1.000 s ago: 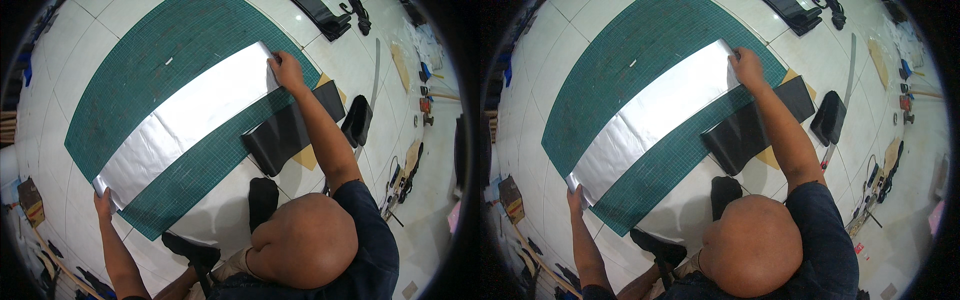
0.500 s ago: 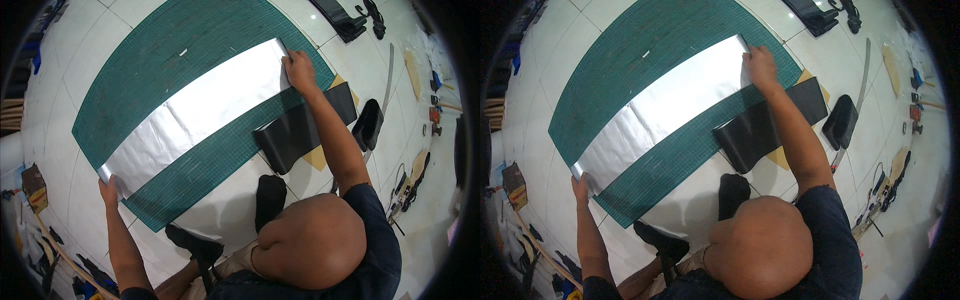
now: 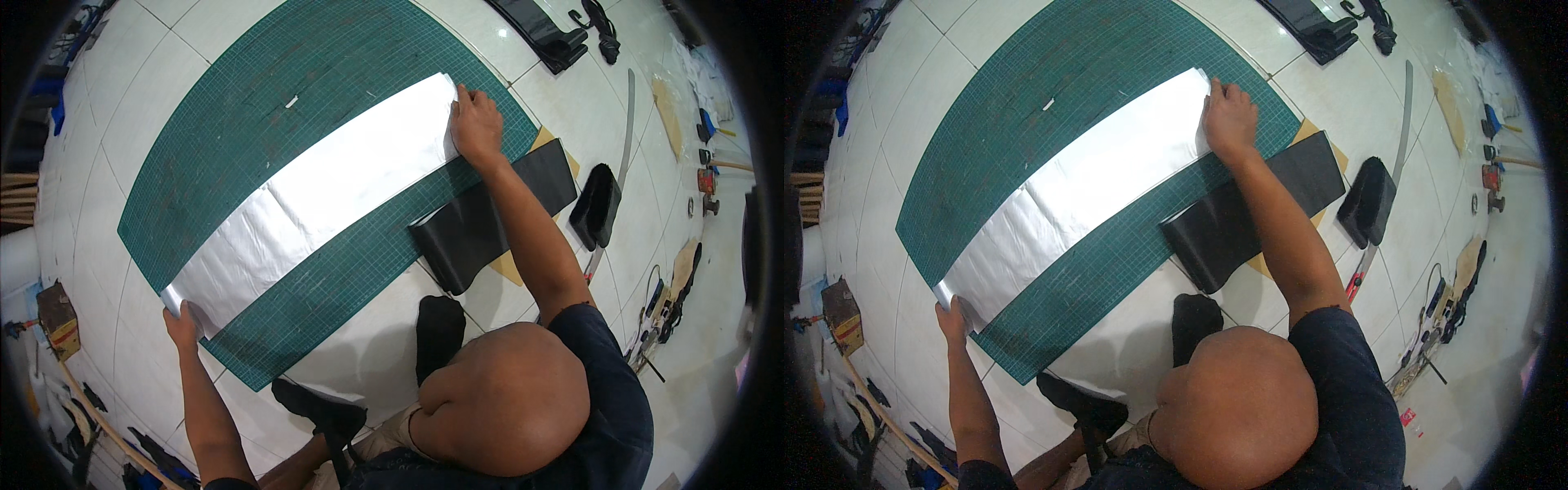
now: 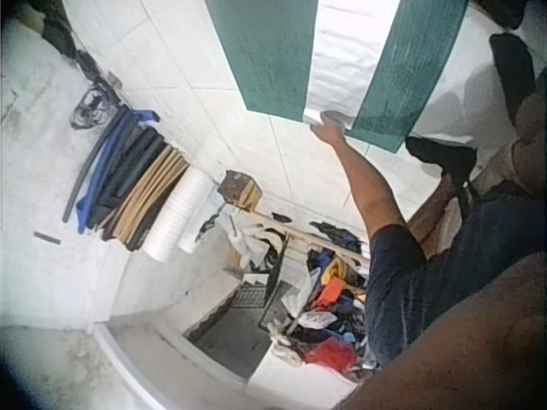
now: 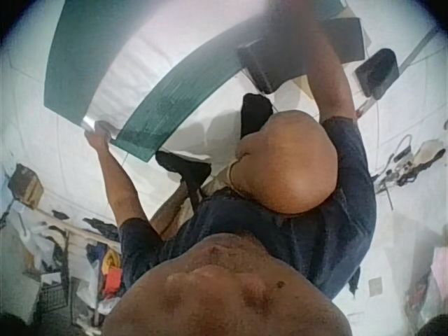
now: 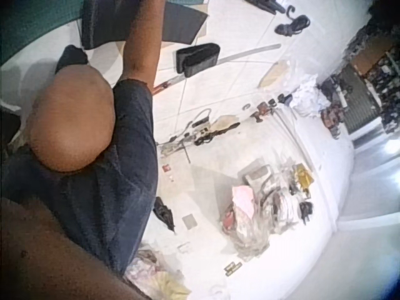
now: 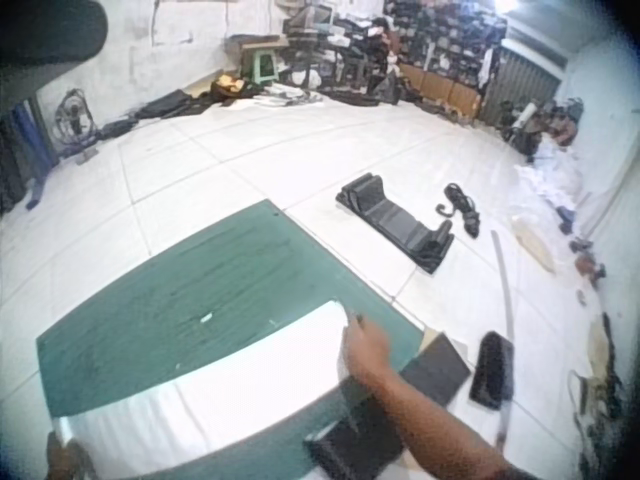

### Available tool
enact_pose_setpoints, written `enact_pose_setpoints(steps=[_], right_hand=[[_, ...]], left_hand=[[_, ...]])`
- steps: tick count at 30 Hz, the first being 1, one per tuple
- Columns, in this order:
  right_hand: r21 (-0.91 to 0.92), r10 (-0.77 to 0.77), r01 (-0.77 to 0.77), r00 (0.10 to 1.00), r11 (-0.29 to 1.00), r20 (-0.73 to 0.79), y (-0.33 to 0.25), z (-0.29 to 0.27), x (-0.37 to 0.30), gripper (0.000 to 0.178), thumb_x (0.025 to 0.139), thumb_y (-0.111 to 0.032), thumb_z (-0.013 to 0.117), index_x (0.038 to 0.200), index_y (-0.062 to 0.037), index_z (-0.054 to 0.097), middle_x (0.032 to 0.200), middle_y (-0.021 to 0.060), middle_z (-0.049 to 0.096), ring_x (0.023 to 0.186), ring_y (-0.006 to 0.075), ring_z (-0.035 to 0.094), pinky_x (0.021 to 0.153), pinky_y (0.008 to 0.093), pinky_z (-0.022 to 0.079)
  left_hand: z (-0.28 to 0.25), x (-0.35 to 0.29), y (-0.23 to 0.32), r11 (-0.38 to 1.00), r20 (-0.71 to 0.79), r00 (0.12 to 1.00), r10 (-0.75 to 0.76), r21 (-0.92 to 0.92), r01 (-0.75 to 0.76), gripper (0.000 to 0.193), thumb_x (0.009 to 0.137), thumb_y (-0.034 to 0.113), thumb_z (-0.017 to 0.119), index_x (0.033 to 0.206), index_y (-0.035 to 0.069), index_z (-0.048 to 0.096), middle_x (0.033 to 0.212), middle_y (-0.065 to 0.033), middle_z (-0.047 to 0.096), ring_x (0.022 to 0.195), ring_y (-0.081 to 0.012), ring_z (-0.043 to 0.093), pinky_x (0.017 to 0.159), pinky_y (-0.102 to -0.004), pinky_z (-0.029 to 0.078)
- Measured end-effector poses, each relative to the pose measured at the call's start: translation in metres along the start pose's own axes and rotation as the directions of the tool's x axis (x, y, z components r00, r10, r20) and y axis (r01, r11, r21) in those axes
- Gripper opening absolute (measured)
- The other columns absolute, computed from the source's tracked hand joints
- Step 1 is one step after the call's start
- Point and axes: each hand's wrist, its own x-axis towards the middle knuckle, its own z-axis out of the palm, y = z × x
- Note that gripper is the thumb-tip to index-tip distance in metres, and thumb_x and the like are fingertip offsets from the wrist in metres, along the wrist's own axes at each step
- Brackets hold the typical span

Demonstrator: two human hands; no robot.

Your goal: The person cuts a piece of black material with scissors on a green cutting mat and then aligns it with a long strip of silver reflective material.

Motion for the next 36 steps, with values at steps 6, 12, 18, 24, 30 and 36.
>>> enact_pose_setpoints(steps=[6,12,18,24,30,36], right_hand=[[0.069,0.053,-0.054,0.998,0.996,0.019,-0.001,0.002,0.002,0.035,0.091,-0.022,0.056,0.123,-0.0086,0.062,0.109,0.013,0.061,0.098,0.0319,0.058,0.081,0.0469,0.046],[0.247,0.113,-0.116,0.993,0.962,0.03,0.007,-0.009,0.008,0.032,0.092,-0.021,0.059,0.121,-0.0068,0.063,0.106,0.0167,0.06,0.097,0.0344,0.059,0.085,0.0439,0.047],[0.386,0.059,0.001,0.988,0.923,-0.143,0.016,-0.005,0.004,0.026,0.089,-0.02,0.063,0.111,-0.0062,0.066,0.097,0.0152,0.061,0.089,0.0325,0.061,0.076,0.0417,0.049],[0.285,0.012,0.029,0.99,0.958,-0.142,0.013,0.002,0.0,0.023,0.086,-0.017,0.066,0.106,-0.0058,0.068,0.089,0.0119,0.06,0.082,0.0296,0.059,0.072,0.0422,0.048],[0.395,0.07,-0.012,0.989,0.919,-0.133,0.02,0.0,-0.004,0.021,0.088,-0.017,0.063,0.105,-0.0061,0.068,0.092,0.0121,0.061,0.086,0.029,0.059,0.077,0.0427,0.046],[0.476,0.23,-0.223,0.972,0.851,0.045,0.011,-0.003,0.002,0.02,0.088,-0.02,0.063,0.102,-0.0077,0.07,0.099,0.0115,0.063,0.095,0.0274,0.059,0.083,0.044,0.043]], left_hand=[[0.0,-0.001,0.004,0.999,0.007,1.0,-0.002,-0.04,0.002,0.061,0.087,0.035,0.065,0.129,-0.005,0.048,0.121,-0.0227,0.058,0.112,-0.0348,0.058,0.096,-0.0414,0.044],[-0.004,-0.003,0.029,0.996,-0.225,0.973,0.058,0.081,-0.04,0.054,0.085,0.027,0.066,0.125,-0.007,0.051,0.118,-0.0235,0.057,0.111,-0.0371,0.055,0.097,-0.043,0.043],[0.041,-0.013,0.16,0.832,-0.111,0.825,0.555,0.084,-0.548,0.045,0.085,0.023,0.066,0.122,-0.001,0.057,0.117,-0.021,0.056,0.11,-0.0381,0.054,0.098,-0.0448,0.041],[0.094,-0.061,0.343,0.615,0.14,0.6,0.787,-0.111,-0.781,0.043,0.086,0.025,0.064,0.12,-0.002,0.061,0.115,-0.0222,0.057,0.108,-0.0371,0.054,0.095,-0.0454,0.042],[0.139,-0.093,0.429,0.523,0.223,0.482,0.847,-0.189,-0.831,0.044,0.086,0.025,0.064,0.12,-0.003,0.062,0.116,-0.0218,0.058,0.109,-0.0373,0.055,0.096,-0.0435,0.043],[0.156,-0.097,0.443,0.498,0.233,0.453,0.86,-0.192,-0.846,0.041,0.086,0.023,0.062,0.119,-0.002,0.063,0.114,-0.0205,0.058,0.107,-0.0365,0.054,0.095,-0.0436,0.043]])
